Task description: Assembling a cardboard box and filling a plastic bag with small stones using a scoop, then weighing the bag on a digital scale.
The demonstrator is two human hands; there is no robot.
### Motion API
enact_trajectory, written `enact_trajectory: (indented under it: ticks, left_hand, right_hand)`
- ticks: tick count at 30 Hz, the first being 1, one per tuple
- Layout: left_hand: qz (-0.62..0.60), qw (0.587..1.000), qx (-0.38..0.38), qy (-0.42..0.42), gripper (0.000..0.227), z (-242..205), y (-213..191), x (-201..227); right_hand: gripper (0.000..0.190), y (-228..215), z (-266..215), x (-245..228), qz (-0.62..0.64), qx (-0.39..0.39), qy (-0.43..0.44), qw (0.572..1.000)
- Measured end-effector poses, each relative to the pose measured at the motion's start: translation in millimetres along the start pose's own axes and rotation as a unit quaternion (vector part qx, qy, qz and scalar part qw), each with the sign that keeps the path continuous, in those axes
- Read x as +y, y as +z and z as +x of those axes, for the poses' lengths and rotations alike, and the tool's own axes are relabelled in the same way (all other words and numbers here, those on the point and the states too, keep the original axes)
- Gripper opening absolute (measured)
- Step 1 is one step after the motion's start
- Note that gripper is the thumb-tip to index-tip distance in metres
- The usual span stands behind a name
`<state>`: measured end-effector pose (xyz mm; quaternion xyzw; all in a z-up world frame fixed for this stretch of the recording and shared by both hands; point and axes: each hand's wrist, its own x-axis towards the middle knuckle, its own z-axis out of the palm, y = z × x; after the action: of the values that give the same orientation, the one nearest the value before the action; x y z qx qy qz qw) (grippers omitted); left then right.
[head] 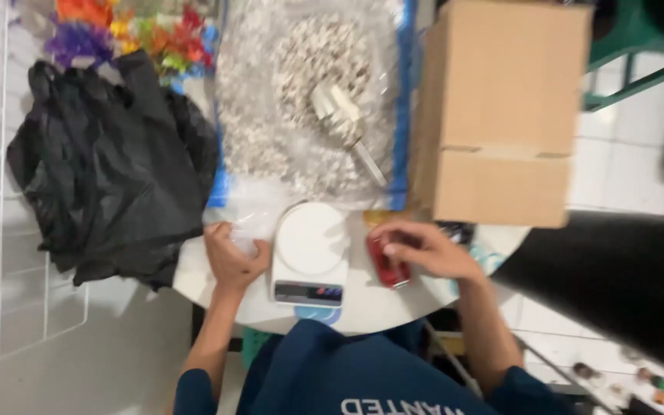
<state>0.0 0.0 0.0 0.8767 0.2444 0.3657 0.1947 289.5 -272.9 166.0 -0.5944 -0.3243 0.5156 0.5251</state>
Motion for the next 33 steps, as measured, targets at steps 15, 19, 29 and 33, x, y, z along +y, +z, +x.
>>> enact_trajectory:
  ticks: [15,19,29,33]
  left_hand:
    - [-0.104,0.983,0.104,0.107,0.019,33.2,-51.2,30.6]
    - [-0.051,0.989,0.036,0.136,0.038,35.2,-97.0,34.3]
    - [0.099,0.905,-0.369,0.189,0.094,-1.6,-142.3,34.9]
    - [0.015,0.935,-0.338,0.103,0.096,0.5,-148.7,71.4]
  right_hand:
    - [0.012,116.4,-29.2,38.6,-0.284,0.599,-0.141,0.735]
    - [0.005,68.8,-42.1,50.7,-0.251,0.711,-0.184,0.631]
    - [0.038,-3.5,-35.3,54.1,-0.008,0.739,-0.029,0.674]
    - [0.038,-20.9,-40.3,60.2,-0.054,0.765,-0.078,0.636]
